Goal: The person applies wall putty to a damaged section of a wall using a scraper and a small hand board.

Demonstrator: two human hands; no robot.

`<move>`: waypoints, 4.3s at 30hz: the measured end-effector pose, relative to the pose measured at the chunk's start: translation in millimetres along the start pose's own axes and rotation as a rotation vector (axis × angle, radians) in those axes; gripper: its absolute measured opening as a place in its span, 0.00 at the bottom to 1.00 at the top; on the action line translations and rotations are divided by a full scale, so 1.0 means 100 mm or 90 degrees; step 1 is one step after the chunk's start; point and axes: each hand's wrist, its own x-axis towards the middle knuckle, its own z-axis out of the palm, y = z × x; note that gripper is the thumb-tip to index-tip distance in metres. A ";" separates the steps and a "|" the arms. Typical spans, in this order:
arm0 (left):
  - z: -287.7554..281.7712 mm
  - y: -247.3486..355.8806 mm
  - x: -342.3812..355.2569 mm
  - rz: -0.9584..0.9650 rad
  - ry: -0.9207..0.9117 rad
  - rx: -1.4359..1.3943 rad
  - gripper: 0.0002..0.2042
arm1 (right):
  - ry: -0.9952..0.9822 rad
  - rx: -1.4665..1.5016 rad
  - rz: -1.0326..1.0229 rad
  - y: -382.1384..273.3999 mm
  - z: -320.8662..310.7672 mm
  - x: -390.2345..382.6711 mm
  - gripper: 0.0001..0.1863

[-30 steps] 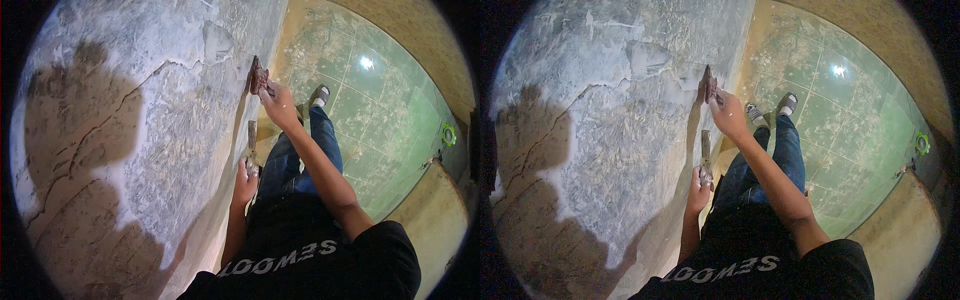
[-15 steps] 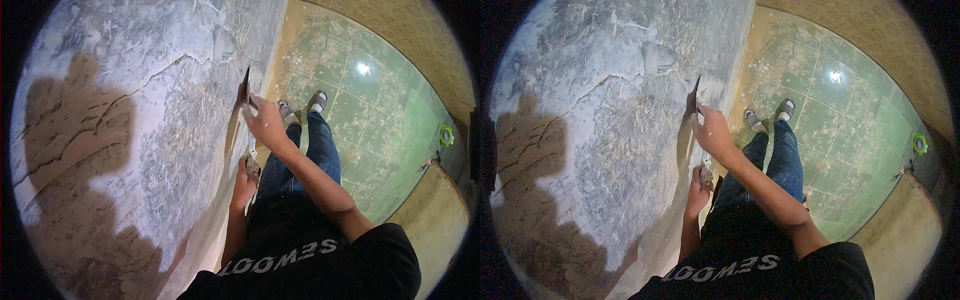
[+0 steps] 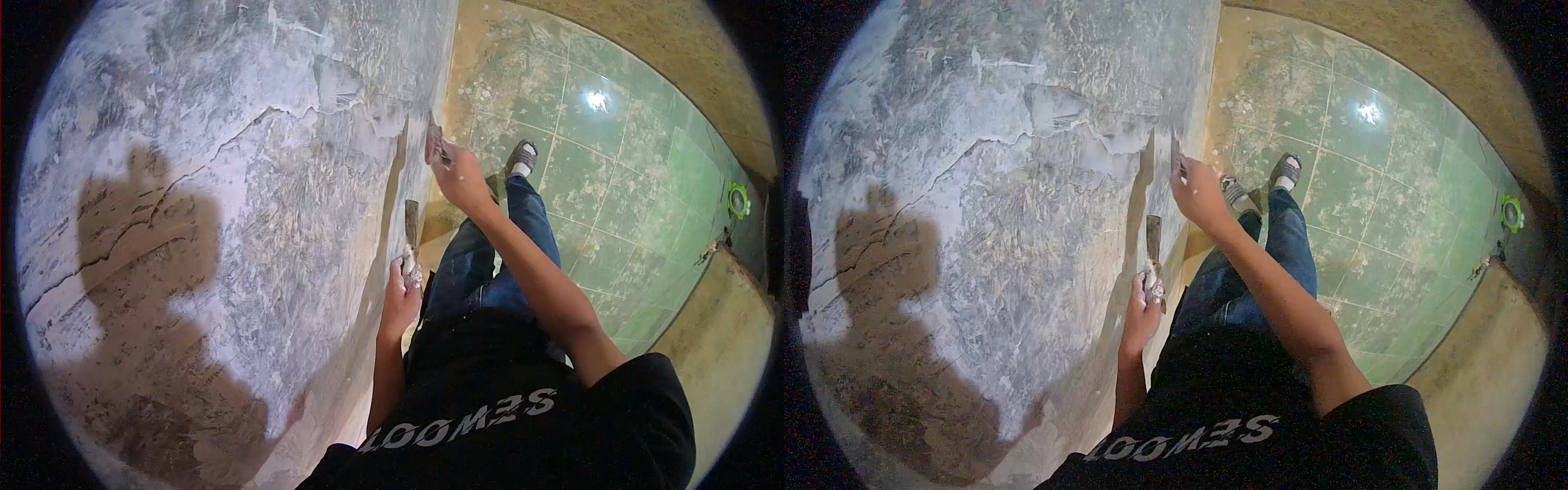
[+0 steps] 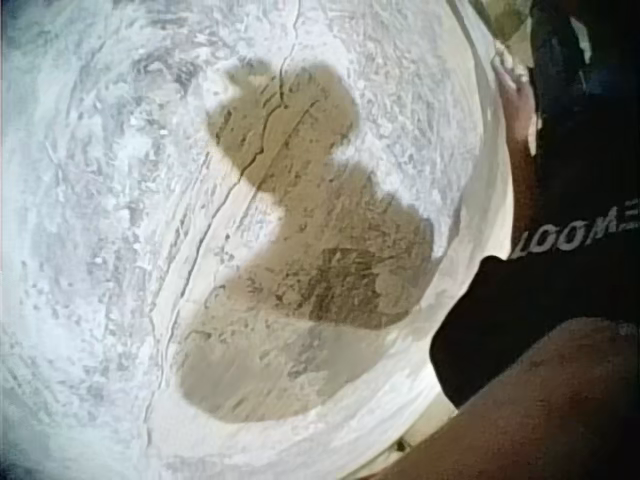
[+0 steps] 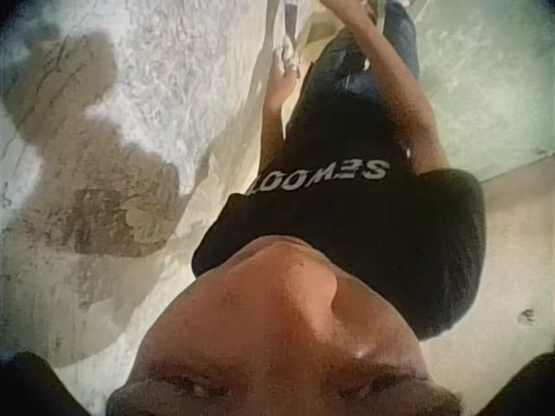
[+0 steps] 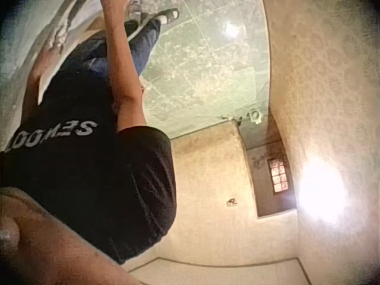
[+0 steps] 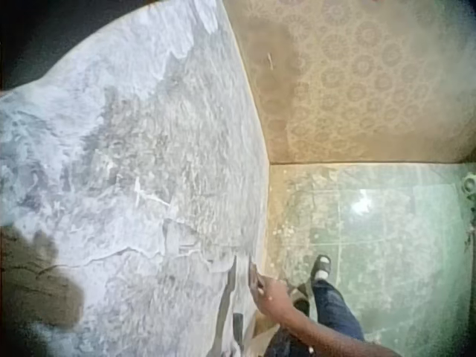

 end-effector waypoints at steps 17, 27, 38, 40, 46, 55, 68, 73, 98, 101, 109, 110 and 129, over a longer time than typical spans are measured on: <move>0.11 -0.07 -0.10 0.027 0.025 -0.025 0.21 | -0.074 0.006 0.027 -0.15 0.35 -0.08 0.11; -0.02 -0.06 -0.25 0.042 -0.006 -0.095 0.18 | -0.123 0.009 -0.023 -0.83 0.22 -0.57 0.11; 0.04 -0.24 -0.23 0.020 0.039 -0.012 0.16 | 0.004 -0.084 0.033 0.40 -0.20 -0.15 0.09; 0.06 -0.23 -0.24 0.017 0.037 0.017 0.15 | -0.014 -0.053 0.046 0.93 0.12 0.08 0.09; 0.30 0.17 -0.05 -0.065 -0.016 -0.059 0.16 | 0.002 -0.092 0.188 2.33 0.52 0.67 0.08; 1.15 -0.38 1.12 -0.045 0.027 -0.120 0.15 | -0.037 -0.074 0.289 3.97 0.80 1.55 0.14; 1.44 -1.28 1.96 -0.122 0.017 -0.184 0.13 | -0.063 0.057 0.204 4.70 1.60 1.89 0.14; 1.40 -1.22 1.95 -0.100 -0.029 -0.169 0.13 | -0.059 0.067 0.186 4.81 1.56 1.95 0.15; 0.42 -0.35 0.54 -0.010 0.009 -0.200 0.16 | -0.095 0.110 0.153 2.05 1.11 0.99 0.13; 0.27 -0.14 0.29 -0.010 0.011 -0.225 0.16 | -0.087 0.128 0.126 1.70 1.02 0.83 0.12; -0.06 -0.11 -0.37 0.051 0.053 -0.176 0.17 | -0.201 0.062 0.174 0.53 0.71 0.31 0.14; -0.08 -0.04 -0.40 0.065 0.044 -0.180 0.17 | -0.191 0.078 0.175 0.58 0.66 0.30 0.14; -0.54 -0.48 -1.19 0.123 0.085 -0.148 0.20 | -0.236 0.249 0.176 -1.34 0.26 -0.69 0.09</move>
